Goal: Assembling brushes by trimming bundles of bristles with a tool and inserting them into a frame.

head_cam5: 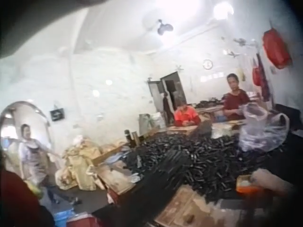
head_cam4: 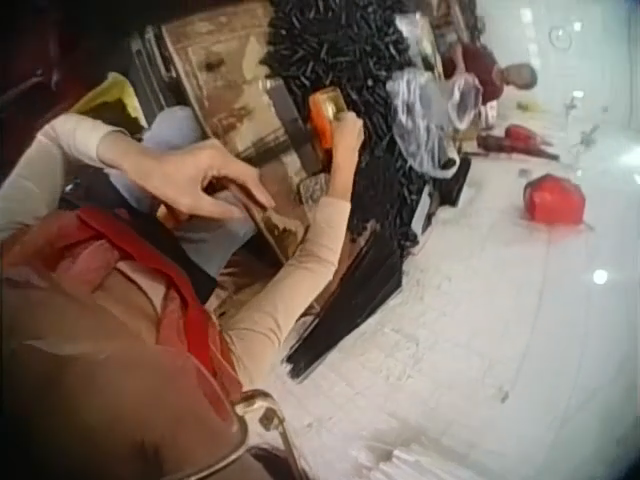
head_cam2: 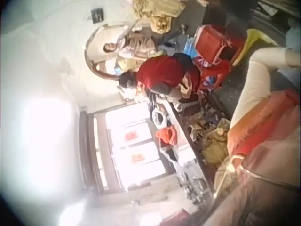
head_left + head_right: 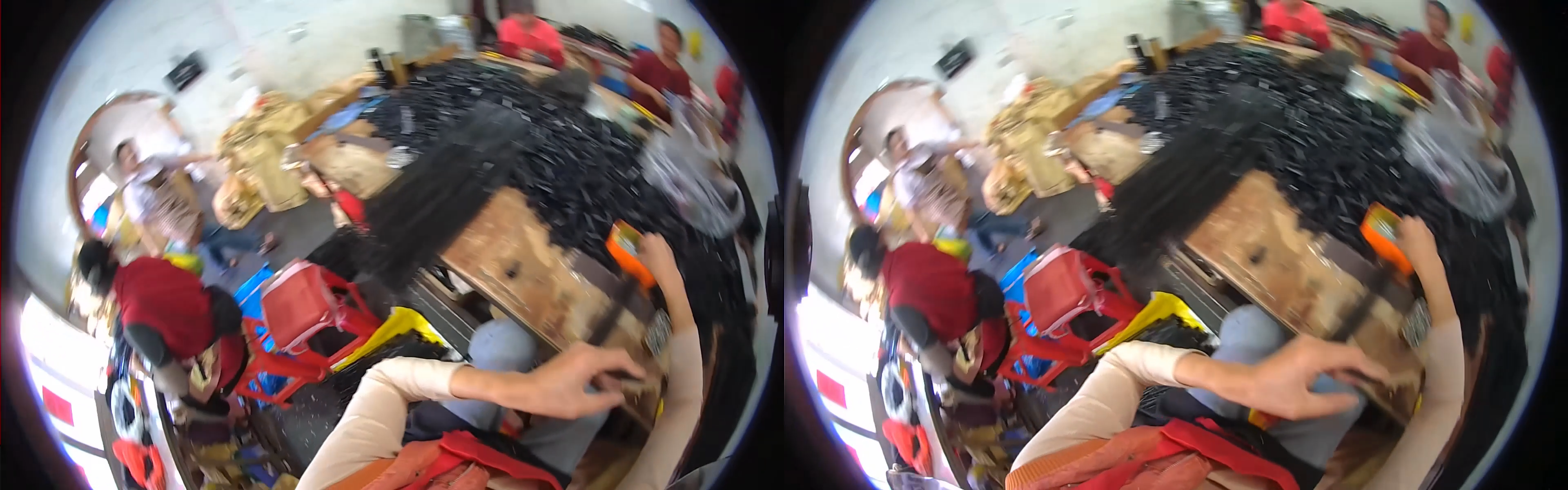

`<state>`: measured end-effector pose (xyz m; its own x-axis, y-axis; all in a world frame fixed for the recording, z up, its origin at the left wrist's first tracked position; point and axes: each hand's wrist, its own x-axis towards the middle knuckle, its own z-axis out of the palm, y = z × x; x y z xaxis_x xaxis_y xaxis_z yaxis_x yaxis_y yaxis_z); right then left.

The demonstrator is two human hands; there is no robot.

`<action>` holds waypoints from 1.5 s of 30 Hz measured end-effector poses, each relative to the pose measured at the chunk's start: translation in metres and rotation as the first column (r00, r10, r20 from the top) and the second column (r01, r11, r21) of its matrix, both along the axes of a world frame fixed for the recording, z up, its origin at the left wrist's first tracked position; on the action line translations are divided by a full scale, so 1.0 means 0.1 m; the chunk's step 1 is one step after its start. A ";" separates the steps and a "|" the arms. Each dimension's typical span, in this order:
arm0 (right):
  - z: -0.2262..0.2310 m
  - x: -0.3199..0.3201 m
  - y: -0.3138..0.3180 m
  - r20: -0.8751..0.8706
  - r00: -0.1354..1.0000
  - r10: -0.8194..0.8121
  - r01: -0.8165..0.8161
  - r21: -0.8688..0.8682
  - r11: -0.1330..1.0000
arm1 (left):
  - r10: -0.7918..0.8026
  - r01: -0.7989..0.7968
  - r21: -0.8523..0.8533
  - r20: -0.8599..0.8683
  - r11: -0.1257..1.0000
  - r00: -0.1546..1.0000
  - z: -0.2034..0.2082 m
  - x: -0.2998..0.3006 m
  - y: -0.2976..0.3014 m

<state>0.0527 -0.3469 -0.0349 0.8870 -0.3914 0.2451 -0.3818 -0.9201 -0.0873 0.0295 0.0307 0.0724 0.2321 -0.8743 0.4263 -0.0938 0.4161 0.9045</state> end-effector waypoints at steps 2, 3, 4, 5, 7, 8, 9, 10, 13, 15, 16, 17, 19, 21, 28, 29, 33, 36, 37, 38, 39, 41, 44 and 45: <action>-0.14 -0.17 -0.45 0.055 0.994 0.099 -0.095 -0.064 0.993 | -0.117 0.115 -0.055 -0.035 0.992 0.993 0.02 -0.03 -0.09; -0.20 -0.11 -0.45 0.043 0.994 0.105 -0.102 -0.069 0.992 | -0.126 0.121 -0.079 -0.060 0.990 0.990 0.01 -0.02 -0.08; -0.21 -0.03 -0.38 0.079 0.983 0.163 -0.162 -0.015 0.987 | -0.060 0.057 -0.066 -0.050 0.996 0.997 0.06 0.00 -0.01; -0.19 -0.06 -0.37 0.112 0.975 0.191 -0.195 0.023 0.981 | -0.096 0.096 0.000 -0.138 0.995 0.986 0.14 0.00 0.02; -0.27 -0.19 -0.65 0.210 0.940 0.269 -0.259 -0.075 0.963 | -0.138 0.150 0.046 -0.201 0.988 0.970 0.21 0.01 0.03; -0.28 -0.20 -0.66 0.229 0.931 0.285 -0.273 -0.085 0.958 | -0.136 0.143 0.025 -0.187 0.989 0.973 0.17 0.01 0.00; -0.24 -0.22 -0.65 0.236 0.941 0.243 -0.273 0.101 0.957 | -0.135 0.137 0.002 -0.172 0.991 0.976 0.15 0.00 -0.03; -0.16 -0.23 -0.64 0.230 0.952 0.202 -0.264 0.282 0.922 | -0.135 0.135 -0.010 -0.113 0.991 0.984 0.12 0.00 -0.07; 0.19 -0.20 -0.25 0.200 0.980 -0.001 -0.102 0.505 0.857 | -0.108 0.111 0.019 -0.112 0.994 0.988 0.06 -0.02 -0.13; 0.22 -0.30 -0.36 0.257 0.966 -0.030 -0.095 0.462 0.882 | -0.101 0.107 0.050 -0.095 0.993 0.990 0.04 -0.06 -0.23; 0.29 -0.34 -0.33 0.345 0.938 -0.005 -0.145 0.406 0.902 | -0.059 0.054 -0.040 -0.121 0.998 0.991 -0.04 -0.09 -0.30; 0.38 -0.38 -0.26 0.426 0.905 0.024 -0.188 0.346 0.919 | -0.019 -0.001 -0.129 -0.156 0.992 0.988 -0.05 -0.10 -0.29; 0.66 -0.47 -0.01 0.367 0.929 0.032 -0.149 0.293 0.944 | -0.077 0.061 -0.105 -0.149 0.993 0.986 -0.03 -0.05 -0.26; 1.08 -0.59 0.68 0.471 0.874 0.118 -0.289 0.309 0.906 | -0.059 0.046 -0.073 -0.188 0.996 0.980 -0.05 -0.03 -0.22; 1.84 -1.38 2.18 0.398 0.874 0.277 -0.359 0.149 0.921 | 0.026 -0.032 -0.042 -0.122 0.999 0.992 -0.11 0.06 -0.17; 1.88 -1.46 2.30 0.419 0.852 0.314 -0.386 0.099 0.917 | 0.017 -0.017 0.003 -0.043 1.000 0.999 -0.11 0.09 -0.18; 2.00 -1.72 2.60 0.442 0.826 0.351 -0.392 0.003 0.920 | -0.031 0.021 -0.065 -0.166 0.998 0.986 -0.10 0.07 -0.18; 1.96 -1.87 2.64 0.422 0.860 0.287 -0.334 0.038 0.942 | -0.078 0.071 -0.037 -0.246 0.997 0.966 -0.06 0.06 -0.24; 1.96 -1.88 2.68 0.409 0.870 0.275 -0.329 0.067 0.942 | -0.058 0.056 -0.014 -0.234 0.998 0.971 0.00 0.07 -0.20; 1.92 -1.89 2.69 0.414 0.869 0.270 -0.315 0.044 0.948 | -0.045 0.045 -0.005 -0.226 0.999 0.973 0.02 0.07 -0.18; 1.89 -1.90 2.69 0.425 0.875 0.230 -0.281 0.060 0.958 | -0.035 0.035 -0.004 -0.216 0.999 0.976 0.03 0.09 -0.17; 1.83 -1.86 2.64 0.430 0.856 0.286 -0.333 0.036 0.942 | -0.067 0.072 0.013 -0.238 0.997 0.969 0.03 0.13 -0.17; 1.84 -1.89 2.65 0.437 0.857 0.274 -0.293 -0.025 0.956 | -0.053 0.071 0.058 -0.275 0.996 0.960 -0.02 0.12 -0.22; 1.85 -1.90 2.65 0.452 0.847 0.281 -0.284 -0.063 0.957 | -0.057 0.074 0.055 -0.265 0.996 0.962 -0.02 0.11 -0.24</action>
<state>-0.1373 -0.0823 0.1496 0.7515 -0.1440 0.6439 -0.0229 -0.9810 -0.1927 0.0403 0.0068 0.0700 0.2697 -0.9148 0.3007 0.1766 0.3540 0.9184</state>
